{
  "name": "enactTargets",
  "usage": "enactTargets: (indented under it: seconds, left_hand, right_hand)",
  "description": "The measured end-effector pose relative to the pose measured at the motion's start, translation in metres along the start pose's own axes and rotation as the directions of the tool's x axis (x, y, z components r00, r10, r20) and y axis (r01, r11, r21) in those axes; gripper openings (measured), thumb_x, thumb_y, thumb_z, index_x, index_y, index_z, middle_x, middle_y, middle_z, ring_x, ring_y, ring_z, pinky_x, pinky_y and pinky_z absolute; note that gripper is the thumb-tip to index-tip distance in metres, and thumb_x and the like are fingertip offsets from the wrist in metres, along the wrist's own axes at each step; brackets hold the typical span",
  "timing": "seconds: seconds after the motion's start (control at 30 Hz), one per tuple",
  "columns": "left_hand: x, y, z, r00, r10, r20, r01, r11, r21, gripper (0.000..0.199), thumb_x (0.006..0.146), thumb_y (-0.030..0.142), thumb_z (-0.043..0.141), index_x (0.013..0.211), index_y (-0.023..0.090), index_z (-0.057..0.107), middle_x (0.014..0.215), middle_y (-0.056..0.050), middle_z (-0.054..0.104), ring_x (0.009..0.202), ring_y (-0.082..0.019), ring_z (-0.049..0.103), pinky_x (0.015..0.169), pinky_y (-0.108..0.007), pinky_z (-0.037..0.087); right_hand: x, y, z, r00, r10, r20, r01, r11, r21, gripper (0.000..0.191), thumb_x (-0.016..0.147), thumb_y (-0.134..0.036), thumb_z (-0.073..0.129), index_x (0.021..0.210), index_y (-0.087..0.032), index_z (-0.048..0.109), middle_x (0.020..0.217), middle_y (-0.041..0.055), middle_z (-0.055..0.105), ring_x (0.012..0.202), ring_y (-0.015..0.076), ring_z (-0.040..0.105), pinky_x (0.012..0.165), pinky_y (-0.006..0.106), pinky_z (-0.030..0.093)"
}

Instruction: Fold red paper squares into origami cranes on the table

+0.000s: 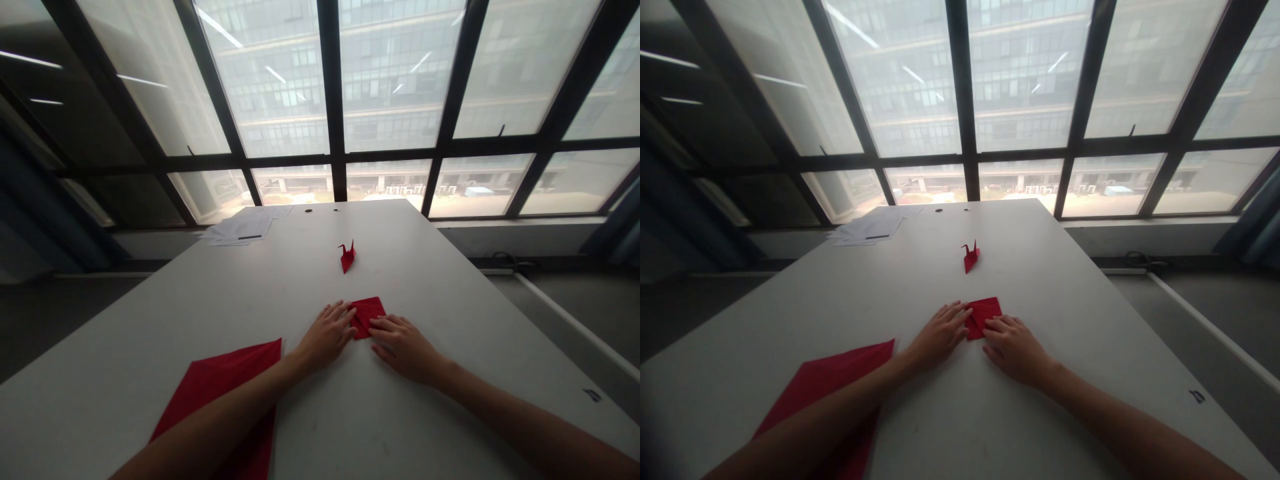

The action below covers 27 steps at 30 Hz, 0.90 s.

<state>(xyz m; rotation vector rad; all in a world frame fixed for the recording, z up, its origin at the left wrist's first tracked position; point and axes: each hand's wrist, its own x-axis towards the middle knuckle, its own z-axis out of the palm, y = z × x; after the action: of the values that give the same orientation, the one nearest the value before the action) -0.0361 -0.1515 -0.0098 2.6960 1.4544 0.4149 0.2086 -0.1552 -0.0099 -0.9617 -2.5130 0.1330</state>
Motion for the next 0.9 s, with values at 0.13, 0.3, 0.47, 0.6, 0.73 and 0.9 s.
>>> enactTargets:
  seconds: [0.13, 0.3, 0.47, 0.6, 0.73, 0.9]
  left_hand:
    - [-0.0006, -0.0019, 0.0012, 0.998, 0.059, 0.02, -0.058, 0.998, -0.034, 0.046, 0.104, 0.043, 0.034, 0.145, 0.027, 0.045, 0.153, -0.006, 0.043, 0.143, -0.024, 0.036, 0.118, -0.047, 0.027]
    - [0.0001, -0.0033, 0.0033, 0.998, 0.049, 0.041, -0.047, 0.997, -0.053, 0.048, 0.104, 0.044, 0.034, 0.148, 0.028, 0.04, 0.156, -0.005, 0.037, 0.146, -0.025, 0.031, 0.119, -0.048, 0.026]
    - [0.0002, -0.0048, 0.004, 0.997, 0.064, 0.046, -0.062, 0.997, -0.055, 0.052, 0.104, 0.046, 0.035, 0.153, 0.028, 0.031, 0.158, -0.005, 0.033, 0.148, -0.024, 0.026, 0.119, -0.046, 0.025]
    - [0.0003, -0.0069, 0.0062, 0.997, 0.047, 0.065, -0.044, 0.998, -0.05, 0.05, 0.104, 0.045, 0.031, 0.152, 0.028, 0.034, 0.157, -0.004, 0.035, 0.148, -0.024, 0.026, 0.119, -0.046, 0.025]
    - [0.0003, -0.0057, 0.0054, 0.998, 0.051, 0.027, -0.05, 0.998, -0.042, 0.052, 0.103, 0.043, 0.037, 0.152, 0.024, 0.034, 0.159, -0.007, 0.032, 0.148, -0.025, 0.025, 0.119, -0.045, 0.027]
    - [0.0002, -0.0028, 0.0032, 0.993, 0.114, 0.002, -0.114, 0.991, -0.067, 0.044, 0.102, 0.037, 0.042, 0.145, 0.027, 0.044, 0.149, -0.006, 0.047, 0.14, -0.023, 0.04, 0.119, -0.045, 0.029]
  right_hand:
    - [0.0001, -0.0053, -0.005, 1.0, -0.012, 0.015, 0.012, 1.0, 0.016, 0.026, 0.093, -0.029, 0.059, 0.118, -0.027, 0.067, 0.115, 0.0065, 0.068, 0.107, 0.0239, 0.059, 0.096, 0.041, 0.046]
    - [0.0004, -0.0057, -0.0054, 0.999, -0.046, 0.005, 0.046, 0.995, 0.086, 0.025, 0.092, -0.024, 0.058, 0.116, -0.027, 0.067, 0.11, 0.0055, 0.068, 0.106, 0.0224, 0.058, 0.097, 0.038, 0.046]
    - [-0.0013, -0.006, -0.0056, 0.996, -0.085, 0.003, 0.084, 0.989, 0.118, 0.023, 0.091, -0.027, 0.06, 0.112, -0.028, 0.07, 0.108, 0.0055, 0.067, 0.106, 0.0227, 0.058, 0.098, 0.039, 0.046]
    - [-0.0022, -0.0075, -0.006, 0.995, -0.098, 0.023, 0.095, 0.988, 0.123, 0.025, 0.091, -0.027, 0.061, 0.114, -0.028, 0.069, 0.109, 0.0057, 0.066, 0.106, 0.0236, 0.056, 0.099, 0.041, 0.045]
    - [-0.002, -0.0075, -0.0049, 0.995, -0.095, 0.029, 0.091, 0.988, 0.122, 0.024, 0.091, -0.026, 0.059, 0.112, -0.027, 0.069, 0.109, 0.0058, 0.066, 0.106, 0.0235, 0.056, 0.099, 0.04, 0.045]
    - [-0.0017, -0.0065, -0.0039, 0.995, -0.102, 0.016, 0.1, 0.988, 0.119, 0.03, 0.09, -0.026, 0.061, 0.118, -0.029, 0.067, 0.11, 0.0057, 0.066, 0.107, 0.0236, 0.056, 0.099, 0.04, 0.045]
